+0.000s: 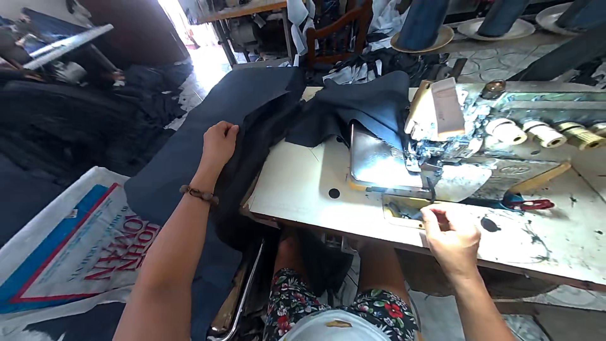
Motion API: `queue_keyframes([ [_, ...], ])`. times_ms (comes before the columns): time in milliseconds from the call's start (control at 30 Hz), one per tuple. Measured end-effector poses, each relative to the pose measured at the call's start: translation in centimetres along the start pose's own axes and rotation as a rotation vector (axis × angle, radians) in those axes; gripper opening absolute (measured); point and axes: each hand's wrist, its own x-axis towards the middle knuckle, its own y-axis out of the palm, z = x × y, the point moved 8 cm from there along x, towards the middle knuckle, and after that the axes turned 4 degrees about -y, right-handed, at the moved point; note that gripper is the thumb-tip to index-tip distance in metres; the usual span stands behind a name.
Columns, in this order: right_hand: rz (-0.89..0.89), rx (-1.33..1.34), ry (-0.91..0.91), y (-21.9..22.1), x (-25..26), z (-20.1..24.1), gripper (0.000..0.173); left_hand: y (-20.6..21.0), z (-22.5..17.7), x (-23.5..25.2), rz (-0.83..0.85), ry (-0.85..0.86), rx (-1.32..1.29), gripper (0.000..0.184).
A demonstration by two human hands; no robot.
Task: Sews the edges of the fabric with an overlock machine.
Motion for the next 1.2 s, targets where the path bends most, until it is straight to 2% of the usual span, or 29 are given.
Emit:
queue_keyframes([
  [67,0.057,0.288,0.159,1.4,-0.4,1.8,0.02,-0.1,-3.0,-3.7,0.052,0.056,-0.051,0.033],
  [133,0.353,0.682,0.395,5.5,-1.9,5.1,0.027,1.7,-5.6,-8.3,0.148,0.162,-0.072,0.031],
  [200,0.667,1.05,0.547,10.1,-3.9,8.7,0.053,4.7,-7.2,-12.8,0.232,0.258,-0.081,0.029],
  [233,0.756,1.2,0.615,11.8,-4.3,10.0,0.067,6.4,-7.6,-15.3,0.298,0.276,-0.093,0.029],
  [267,0.774,1.303,0.683,12.9,-4.2,10.6,0.074,7.9,-8.0,-17.9,0.37,0.283,-0.118,0.029],
  [300,0.741,1.353,0.743,13.5,-3.7,10.8,0.068,9.2,-8.4,-20.5,0.444,0.301,-0.144,0.03],
  [367,0.575,1.299,0.878,13.6,-2.4,9.7,0.04,10.9,-9.3,-25.4,0.609,0.395,-0.192,0.028],
  [433,0.434,1.163,0.987,13.3,-1.5,8.0,0.026,11.9,-10.2,-28.2,0.739,0.575,-0.217,0.023],
  [467,0.415,1.106,0.988,13.2,-1.4,7.6,0.022,11.9,-10.7,-28.3,0.729,0.673,-0.206,0.021],
  [600,0.423,1.041,0.75,11.8,-2.3,9.2,0.022,10.9,-14.5,-22.0,0.353,0.936,-0.118,0.024],
  [633,0.416,1.023,0.703,11.3,-2.7,9.5,0.022,11.1,-15.5,-20.3,0.329,0.992,-0.118,0.025],
  [700,0.406,0.971,0.649,10.1,-2.8,9.6,0.023,12.0,-17.0,-18.1,0.429,1.048,-0.167,0.022],
  [767,0.408,0.928,0.622,9.0,-2.6,9.0,0.023,13.0,-17.8,-17.6,0.62,1.048,-0.313,0.021],
  [833,0.398,0.899,0.61,8.5,-2.6,8.2,0.023,13.7,-17.9,-17.5,0.716,1.004,-0.429,0.021],
  [1033,0.466,0.93,0.631,9.1,-2.8,8.1,0.024,13.3,-16.8,-17.3,0.646,0.86,-0.514,0.012],
  [1200,0.506,0.935,0.656,9.2,-3.1,8.7,0.023,12.8,-16.1,-17.6,0.648,0.799,-0.457,0.009],
])
